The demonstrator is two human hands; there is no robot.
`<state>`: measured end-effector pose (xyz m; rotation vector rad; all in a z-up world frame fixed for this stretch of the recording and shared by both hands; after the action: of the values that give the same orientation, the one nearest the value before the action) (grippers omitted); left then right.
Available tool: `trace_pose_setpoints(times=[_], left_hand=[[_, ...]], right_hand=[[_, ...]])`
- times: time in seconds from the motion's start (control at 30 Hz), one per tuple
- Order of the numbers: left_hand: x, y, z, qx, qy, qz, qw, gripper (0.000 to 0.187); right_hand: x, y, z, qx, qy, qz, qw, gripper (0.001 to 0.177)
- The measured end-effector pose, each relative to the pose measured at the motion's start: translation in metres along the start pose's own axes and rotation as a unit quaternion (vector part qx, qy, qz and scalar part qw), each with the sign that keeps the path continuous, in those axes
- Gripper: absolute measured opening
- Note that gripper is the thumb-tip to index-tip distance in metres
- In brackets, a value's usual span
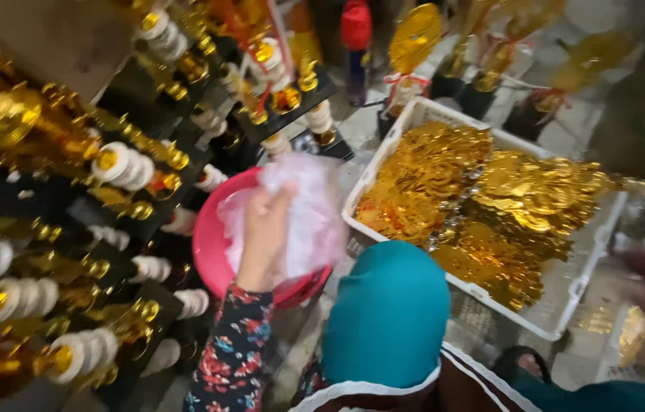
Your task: The person sits on the floor and repeatedly picks up gold medals from a white crate. They place each medal into a small plastic bag and seal it before setting it aside.
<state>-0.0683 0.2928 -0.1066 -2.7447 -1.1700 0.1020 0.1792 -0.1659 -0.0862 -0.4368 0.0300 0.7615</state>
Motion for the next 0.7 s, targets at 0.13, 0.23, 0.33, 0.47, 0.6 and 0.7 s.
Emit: trace_pose_setpoints(times=[0.13, 0.23, 0.33, 0.47, 0.6, 0.7], left_hand=[[-0.019, 0.116, -0.070, -0.070, -0.120, 0.189, 0.972, 0.029], [-0.043, 0.188, -0.137, -0.193, 0.009, 0.369, 0.909, 0.024], [-0.040, 0.211, -0.153, -0.122, 0.052, 0.368, 0.920, 0.028], [-0.015, 0.233, -0.123, 0.040, 0.092, 0.325, 0.941, 0.030], [-0.014, 0.241, -0.116, 0.209, 0.052, 0.272, 0.938, 0.052], [-0.029, 0.253, -0.108, 0.156, 0.067, 0.282, 0.944, 0.072]], right_hand=[[-0.002, 0.112, 0.086, 0.183, 0.002, 0.055, 0.982, 0.045], [0.002, 0.128, 0.100, 0.393, 0.048, 0.090, 0.914, 0.077], [0.002, 0.093, 0.050, 0.434, -0.003, 0.004, 0.901, 0.022], [-0.009, 0.051, 0.009, 0.443, -0.007, -0.086, 0.892, 0.008], [-0.015, 0.042, 0.061, 0.254, -0.001, -0.114, 0.961, 0.017], [-0.007, 0.045, 0.066, 0.058, -0.024, -0.158, 0.985, 0.008]])
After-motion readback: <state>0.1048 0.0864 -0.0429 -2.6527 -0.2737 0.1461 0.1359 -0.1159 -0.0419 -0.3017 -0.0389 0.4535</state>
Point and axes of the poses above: each hand's wrist, its own x-axis towards the middle knuckle, its own y-axis out of the palm, z = x × y, the point moved 5 cm from there along x, towards the middle knuckle, and after that the axes turned 11 degrees about z, right-handed, at the moved point
